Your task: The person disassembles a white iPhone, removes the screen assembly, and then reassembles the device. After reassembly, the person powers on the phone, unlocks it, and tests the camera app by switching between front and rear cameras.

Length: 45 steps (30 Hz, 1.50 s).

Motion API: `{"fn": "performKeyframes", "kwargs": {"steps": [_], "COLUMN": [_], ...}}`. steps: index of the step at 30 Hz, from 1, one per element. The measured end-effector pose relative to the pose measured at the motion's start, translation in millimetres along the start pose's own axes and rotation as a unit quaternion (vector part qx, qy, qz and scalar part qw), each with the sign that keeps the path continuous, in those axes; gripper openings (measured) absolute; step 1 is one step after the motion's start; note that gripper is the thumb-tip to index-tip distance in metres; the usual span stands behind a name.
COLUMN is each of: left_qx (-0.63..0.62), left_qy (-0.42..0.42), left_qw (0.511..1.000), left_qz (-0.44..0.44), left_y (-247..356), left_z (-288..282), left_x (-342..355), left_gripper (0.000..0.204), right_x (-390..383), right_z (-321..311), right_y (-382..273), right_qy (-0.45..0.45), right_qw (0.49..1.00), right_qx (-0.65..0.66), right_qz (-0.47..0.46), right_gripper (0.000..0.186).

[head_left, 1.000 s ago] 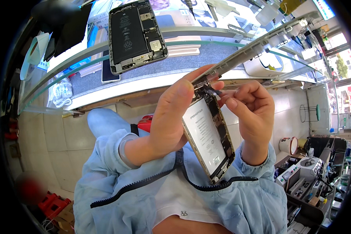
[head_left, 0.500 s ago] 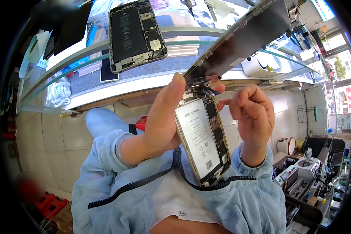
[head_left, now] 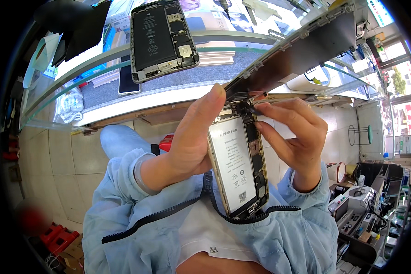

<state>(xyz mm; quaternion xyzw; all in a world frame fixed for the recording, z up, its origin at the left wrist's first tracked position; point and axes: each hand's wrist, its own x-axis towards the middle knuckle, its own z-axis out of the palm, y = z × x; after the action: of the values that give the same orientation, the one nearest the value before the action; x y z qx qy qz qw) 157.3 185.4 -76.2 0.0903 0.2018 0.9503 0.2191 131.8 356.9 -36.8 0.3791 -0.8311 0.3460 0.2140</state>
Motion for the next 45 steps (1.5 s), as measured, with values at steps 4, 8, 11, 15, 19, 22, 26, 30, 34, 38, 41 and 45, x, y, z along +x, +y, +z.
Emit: {"fn": "performKeyframes", "kwargs": {"steps": [4,8,11,15,19,22,26,30,34,38,41,45], "left_qx": [-0.004,0.012,0.01,0.032,0.041,0.067,0.087,0.117,0.132,0.148,0.137,0.079], "left_qy": [0.021,0.013,0.005,0.016,0.012,0.017,0.031,0.039,0.048,0.037,0.048,0.024], "left_qw": [1.0,1.0,1.0,0.999,0.999,0.997,0.993,0.987,0.983,0.979,0.98,0.993], "left_qz": [0.0,-0.004,0.013,0.004,0.017,0.043,0.08,0.106,0.114,0.132,0.138,0.087], "left_y": [0,0,-1,-2,-4,-6,-11,-12,-15,-15,-11,-10], "left_z": [3,2,9,7,6,7,9,10,9,9,11,4], "left_x": [0,-2,0,-1,0,2,2,1,1,0,1,-1], "left_gripper": [0.05,0.05,0.052,0.052,0.053,0.053,0.049,0.046,0.045,0.045,0.046,0.052], "right_x": [4,8,8,11,12,11,11,8,4,3,4,4], "right_z": [-4,-7,-4,-4,-1,3,7,12,19,20,14,6], "right_y": [2,-6,-5,-1,3,7,7,4,-1,-5,-10,-9], "right_qy": [-0.04,-0.079,-0.074,-0.097,-0.091,-0.095,-0.081,-0.059,-0.03,-0.021,-0.003,-0.014], "right_qw": [0.997,0.986,0.952,0.922,0.885,0.873,0.88,0.909,0.95,0.969,0.959,0.938], "right_qx": [-0.046,0.053,0.169,0.218,0.311,0.321,0.31,0.258,0.155,0.092,0.139,0.223], "right_qz": [-0.043,0.136,0.244,0.307,0.334,0.356,0.352,0.321,0.271,0.229,0.246,0.266], "right_gripper": [0.02,0.02,0.018,0.015,0.015,0.014,0.014,0.017,0.02,0.018,0.017,0.018]}}
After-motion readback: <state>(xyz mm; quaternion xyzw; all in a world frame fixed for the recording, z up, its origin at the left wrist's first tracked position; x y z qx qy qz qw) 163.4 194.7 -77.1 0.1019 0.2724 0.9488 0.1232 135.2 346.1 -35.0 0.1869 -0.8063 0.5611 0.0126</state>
